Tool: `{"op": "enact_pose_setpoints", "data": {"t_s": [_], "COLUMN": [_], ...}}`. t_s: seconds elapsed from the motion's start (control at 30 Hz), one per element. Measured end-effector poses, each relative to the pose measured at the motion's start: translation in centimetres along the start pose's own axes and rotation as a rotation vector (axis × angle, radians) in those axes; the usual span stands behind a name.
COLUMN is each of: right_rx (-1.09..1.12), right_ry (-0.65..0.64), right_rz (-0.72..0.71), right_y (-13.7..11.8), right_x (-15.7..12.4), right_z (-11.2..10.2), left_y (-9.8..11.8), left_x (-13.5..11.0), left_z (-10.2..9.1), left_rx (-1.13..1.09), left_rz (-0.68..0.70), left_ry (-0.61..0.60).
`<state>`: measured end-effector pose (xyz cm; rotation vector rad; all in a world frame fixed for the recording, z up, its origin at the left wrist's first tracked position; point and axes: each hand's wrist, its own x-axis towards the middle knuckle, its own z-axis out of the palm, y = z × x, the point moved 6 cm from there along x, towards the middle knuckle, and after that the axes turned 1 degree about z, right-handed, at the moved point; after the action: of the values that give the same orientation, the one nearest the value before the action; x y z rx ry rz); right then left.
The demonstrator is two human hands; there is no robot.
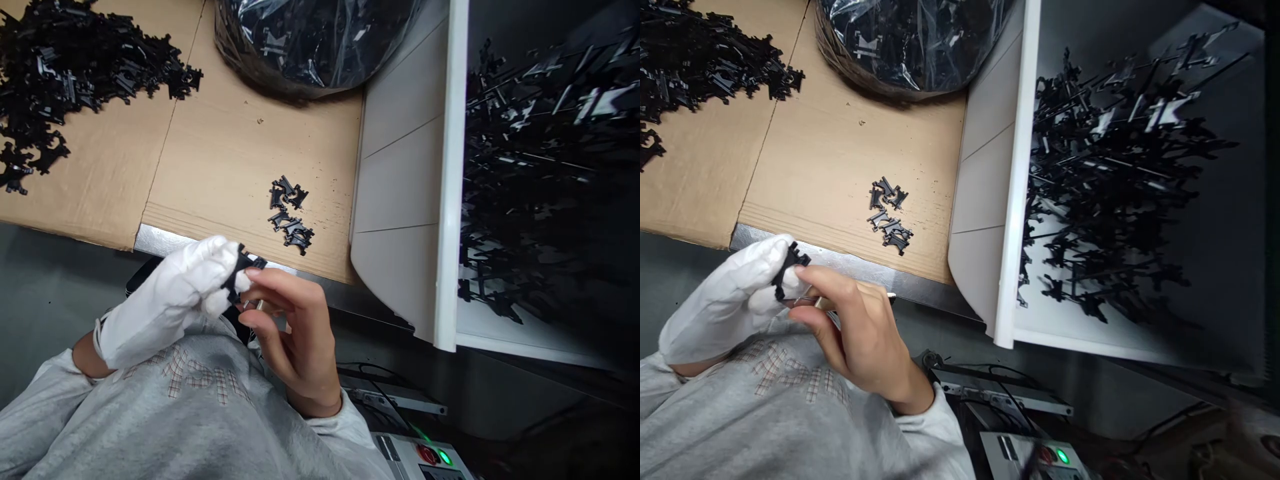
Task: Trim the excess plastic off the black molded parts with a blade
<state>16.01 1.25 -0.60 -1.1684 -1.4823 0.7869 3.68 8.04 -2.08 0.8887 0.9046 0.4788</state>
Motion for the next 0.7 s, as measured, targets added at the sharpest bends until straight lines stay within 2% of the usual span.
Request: {"op": "enact_pose_setpoints", "data": {"t_s": [0.1,0.2,0.37,0.43,0.5,0.7], "right_rx": [-0.01,0.014,0.014,0.021,0.039,0.027], "right_ry": [-0.003,-0.007,-0.004,0.009,0.012,0.005], "right_rz": [0.008,0.005,-0.005,-0.003,0.004,0.014], "right_y": [-0.1,-0.2,-0.3,-0.2,-0.2,-0.2], "right_x": [0.1,0.2,0.4,0.5,0.5,0.0], "right_z": [0.1,0.2,0.3,0.2,0.1,0.2], "left_y": [-0.3,-0.5,-2.7,-3.4,-3.2,0.2], "left_x": [0.0,0.1,-1.1,-1.5,-1.4,-0.5], "left_z": [0.3,-0.2,-5.0,-5.9,-5.5,-1.5], "left_rx": [-0.121,-0.131,0.006,0.031,0.046,0.078], "left_rz": [-0.057,-0.027,0.075,0.09,0.11,0.228], "left_ry": [-0.039,-0.037,0.289,0.302,0.269,0.033]}}
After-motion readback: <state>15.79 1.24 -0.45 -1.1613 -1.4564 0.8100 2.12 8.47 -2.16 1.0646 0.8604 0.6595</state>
